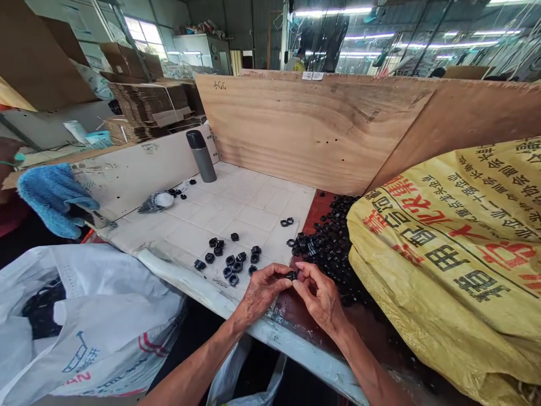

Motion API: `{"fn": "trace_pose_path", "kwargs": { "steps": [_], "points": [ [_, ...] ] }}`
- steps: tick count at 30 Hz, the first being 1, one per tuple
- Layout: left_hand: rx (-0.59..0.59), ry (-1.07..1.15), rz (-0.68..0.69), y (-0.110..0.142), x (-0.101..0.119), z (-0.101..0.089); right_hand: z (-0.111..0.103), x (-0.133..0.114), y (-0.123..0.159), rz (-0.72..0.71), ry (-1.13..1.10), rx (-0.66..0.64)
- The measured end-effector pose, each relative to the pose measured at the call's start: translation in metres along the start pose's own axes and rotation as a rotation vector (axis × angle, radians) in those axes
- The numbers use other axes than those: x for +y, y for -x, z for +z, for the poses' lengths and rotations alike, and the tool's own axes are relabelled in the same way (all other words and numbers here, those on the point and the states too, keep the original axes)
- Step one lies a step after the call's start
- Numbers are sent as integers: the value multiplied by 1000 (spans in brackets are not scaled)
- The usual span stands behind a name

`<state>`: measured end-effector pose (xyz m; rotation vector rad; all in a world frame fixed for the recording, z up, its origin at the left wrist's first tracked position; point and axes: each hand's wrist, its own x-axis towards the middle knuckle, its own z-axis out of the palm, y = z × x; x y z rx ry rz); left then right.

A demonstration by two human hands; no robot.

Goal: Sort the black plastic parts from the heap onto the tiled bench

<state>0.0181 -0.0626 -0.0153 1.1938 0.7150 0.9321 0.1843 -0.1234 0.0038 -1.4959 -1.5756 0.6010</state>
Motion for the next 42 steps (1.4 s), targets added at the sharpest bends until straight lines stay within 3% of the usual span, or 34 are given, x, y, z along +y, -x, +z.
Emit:
{"fn": "trace_pose_path", "kwargs": {
  "steps": [4,11,15,17,22,25,29,33,37,42],
  "points": [
    [-33,-72,33,0,-1,0,1,1,-1,81,-104,-20],
    [-69,-549,378,2,-6,-2,14,-1,-3,339,-386,13],
    [-63,-828,372,6,-4,2,6,5,-4,332,-190,-11],
    [12,-1045,362,6,-3,1,-8,12,-5,262,26,48],
    [388,-1514,321,3,2,-15,-47,27,-11,143,359,270],
    [438,-1484,378,0,3,-12,-57,30,-12,87,437,236],
    [185,-1175,432,-12,-5,19,-51,29,-8,87,515,42],
    [45,-993,323,-30,-13,39,-37,30,-5,59,661,-17],
    [131,-972,182,-31,-9,28,-31,31,-3,49,720,-43],
    [132,-982,238,-15,-5,8,-32,32,-2,58,633,-73]
  ]
}}
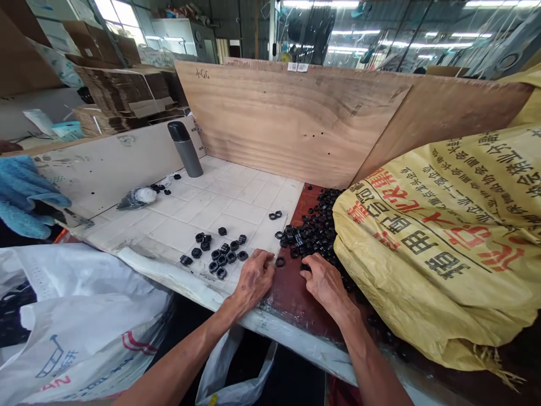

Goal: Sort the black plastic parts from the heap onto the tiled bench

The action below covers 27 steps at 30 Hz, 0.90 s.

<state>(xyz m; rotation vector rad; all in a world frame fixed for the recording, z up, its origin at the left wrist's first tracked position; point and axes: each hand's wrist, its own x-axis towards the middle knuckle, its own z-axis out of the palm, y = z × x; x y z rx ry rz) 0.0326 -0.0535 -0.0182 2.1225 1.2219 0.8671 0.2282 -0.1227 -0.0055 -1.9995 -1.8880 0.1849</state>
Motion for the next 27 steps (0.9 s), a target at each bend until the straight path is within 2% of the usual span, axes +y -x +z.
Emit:
{"fn": "trace_pose_path", "kwargs": {
  "steps": [5,9,12,15,19,22,27],
  "points": [
    [-45,-44,92,0,-4,12,-1,-3,-3,4,-241,62],
    [-46,-23,99,-4,-4,15,-1,-6,-5,103,-524,56],
    [-52,198,0,-2,0,8,-1,-11,-6,78,-658,25],
    [-129,526,-138,0,8,1,-1,-17,-5,14,-735,-3],
    [-216,882,-244,1,13,-3,0,-21,-4,117,-876,-8],
    [-227,1002,-274,0,13,-4,1,-21,-3,169,-891,24],
    [-259,1156,-302,0,11,-4,0,-22,-4,4,-848,43]
  ]
}}
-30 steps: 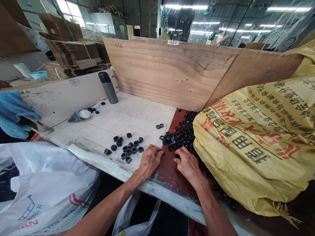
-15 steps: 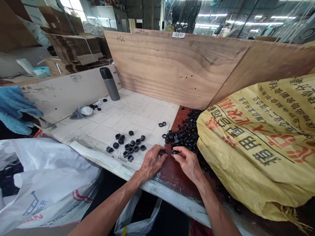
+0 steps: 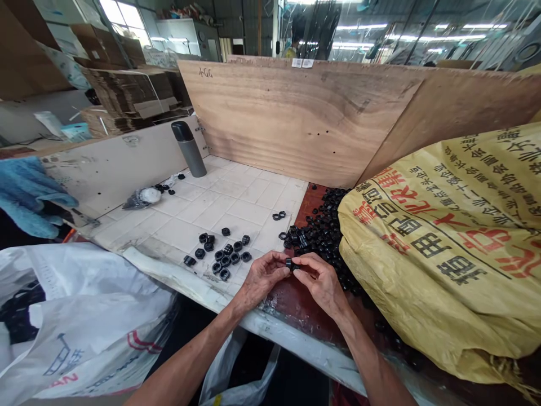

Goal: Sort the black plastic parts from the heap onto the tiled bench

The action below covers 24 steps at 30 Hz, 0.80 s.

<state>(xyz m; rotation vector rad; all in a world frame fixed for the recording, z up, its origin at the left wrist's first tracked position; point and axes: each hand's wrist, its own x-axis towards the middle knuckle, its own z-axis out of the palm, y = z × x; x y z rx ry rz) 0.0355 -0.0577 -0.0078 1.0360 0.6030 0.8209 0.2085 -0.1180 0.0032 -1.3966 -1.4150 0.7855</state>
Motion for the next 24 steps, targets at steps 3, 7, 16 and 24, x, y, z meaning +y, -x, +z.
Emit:
{"fn": "trace_pose_path", "kwargs": {
  "steps": [3,7,16,24],
  "points": [
    [-7,0,3,0,-2,0,1,0,0,-5,6,22],
    [-8,-52,25,0,-3,1,2,0,0,-25,31,47],
    [-30,-80,43,1,-3,1,10,8,3,14,28,148],
    [-24,-84,69,0,-6,0,7,4,2,74,41,51]
  ]
}}
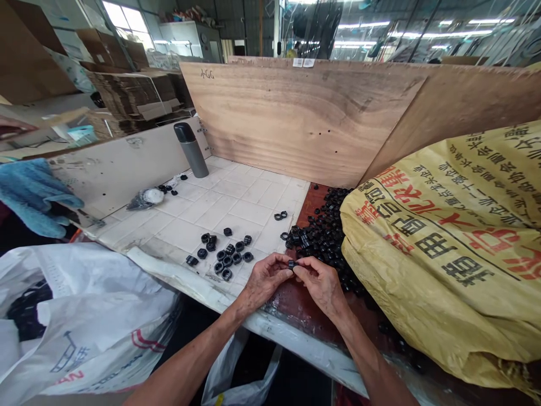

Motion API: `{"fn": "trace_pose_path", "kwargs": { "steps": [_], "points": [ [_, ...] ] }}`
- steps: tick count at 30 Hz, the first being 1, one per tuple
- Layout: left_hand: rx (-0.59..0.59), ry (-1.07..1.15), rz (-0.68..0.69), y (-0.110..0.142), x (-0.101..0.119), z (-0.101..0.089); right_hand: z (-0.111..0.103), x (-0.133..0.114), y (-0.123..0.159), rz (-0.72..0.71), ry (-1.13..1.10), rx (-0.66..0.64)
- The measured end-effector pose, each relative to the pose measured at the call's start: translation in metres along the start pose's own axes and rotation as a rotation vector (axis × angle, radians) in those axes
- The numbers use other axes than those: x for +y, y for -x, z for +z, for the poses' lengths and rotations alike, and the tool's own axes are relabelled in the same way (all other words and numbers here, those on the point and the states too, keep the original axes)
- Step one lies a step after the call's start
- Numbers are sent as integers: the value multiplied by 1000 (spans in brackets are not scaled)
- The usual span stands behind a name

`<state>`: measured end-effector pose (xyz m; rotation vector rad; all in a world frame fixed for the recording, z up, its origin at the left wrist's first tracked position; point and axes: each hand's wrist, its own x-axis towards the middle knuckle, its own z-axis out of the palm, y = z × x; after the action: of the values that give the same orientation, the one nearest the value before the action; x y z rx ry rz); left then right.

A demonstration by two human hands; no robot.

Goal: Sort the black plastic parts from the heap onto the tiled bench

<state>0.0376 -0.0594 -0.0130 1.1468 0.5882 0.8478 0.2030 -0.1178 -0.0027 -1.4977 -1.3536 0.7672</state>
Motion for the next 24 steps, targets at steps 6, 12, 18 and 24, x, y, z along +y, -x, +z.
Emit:
{"fn": "trace_pose_path", "kwargs": {
  "steps": [6,12,18,24],
  "points": [
    [2,9,-69,1,5,0,-2,-5,0,-233,116,11],
    [-18,133,-152,1,11,-1,-2,-1,-2,-358,65,-14],
    [-29,140,-103,1,6,-1,-4,-6,-2,-222,-21,-13],
    [-21,96,-45,1,4,1,0,-3,-2,43,-113,41]
  ]
}}
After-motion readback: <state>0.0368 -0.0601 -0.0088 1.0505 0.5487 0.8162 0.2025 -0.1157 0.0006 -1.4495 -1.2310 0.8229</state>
